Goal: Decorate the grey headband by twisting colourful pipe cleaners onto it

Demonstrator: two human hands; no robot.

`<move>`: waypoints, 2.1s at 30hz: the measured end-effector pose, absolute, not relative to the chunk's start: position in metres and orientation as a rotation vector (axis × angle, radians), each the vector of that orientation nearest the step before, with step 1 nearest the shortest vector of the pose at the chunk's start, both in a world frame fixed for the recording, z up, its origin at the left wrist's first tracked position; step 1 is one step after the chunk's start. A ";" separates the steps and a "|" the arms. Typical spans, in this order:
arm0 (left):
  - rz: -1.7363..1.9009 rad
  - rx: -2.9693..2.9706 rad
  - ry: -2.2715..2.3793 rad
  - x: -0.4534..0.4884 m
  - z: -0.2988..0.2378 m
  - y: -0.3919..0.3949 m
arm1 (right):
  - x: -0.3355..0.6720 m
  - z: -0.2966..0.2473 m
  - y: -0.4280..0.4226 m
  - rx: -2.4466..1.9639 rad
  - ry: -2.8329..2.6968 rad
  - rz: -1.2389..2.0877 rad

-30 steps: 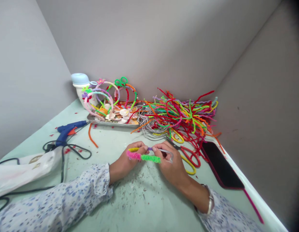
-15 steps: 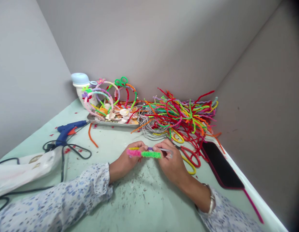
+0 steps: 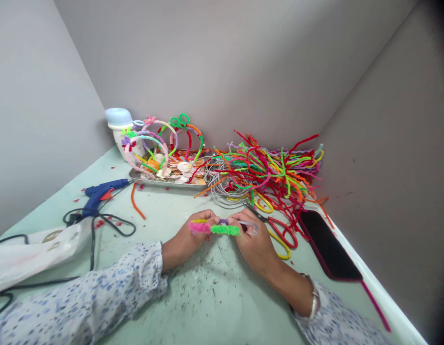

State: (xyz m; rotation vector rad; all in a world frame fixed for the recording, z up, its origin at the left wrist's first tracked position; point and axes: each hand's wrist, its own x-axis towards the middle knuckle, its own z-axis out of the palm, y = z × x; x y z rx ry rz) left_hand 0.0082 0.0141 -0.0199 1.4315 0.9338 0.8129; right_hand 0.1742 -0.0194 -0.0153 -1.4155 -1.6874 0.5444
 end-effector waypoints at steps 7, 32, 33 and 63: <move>0.819 1.458 0.876 0.006 -0.030 0.018 | 0.175 -0.013 -0.018 -1.440 -1.685 0.588; 0.800 1.512 0.884 0.005 -0.025 0.016 | 0.174 -0.013 -0.019 -1.487 -1.657 0.675; 0.796 1.507 0.887 0.005 -0.024 0.016 | 0.173 -0.013 -0.019 -1.488 -1.650 0.680; 0.818 1.181 0.866 0.010 -0.017 0.017 | 0.182 -0.031 -0.010 -1.233 -1.692 0.724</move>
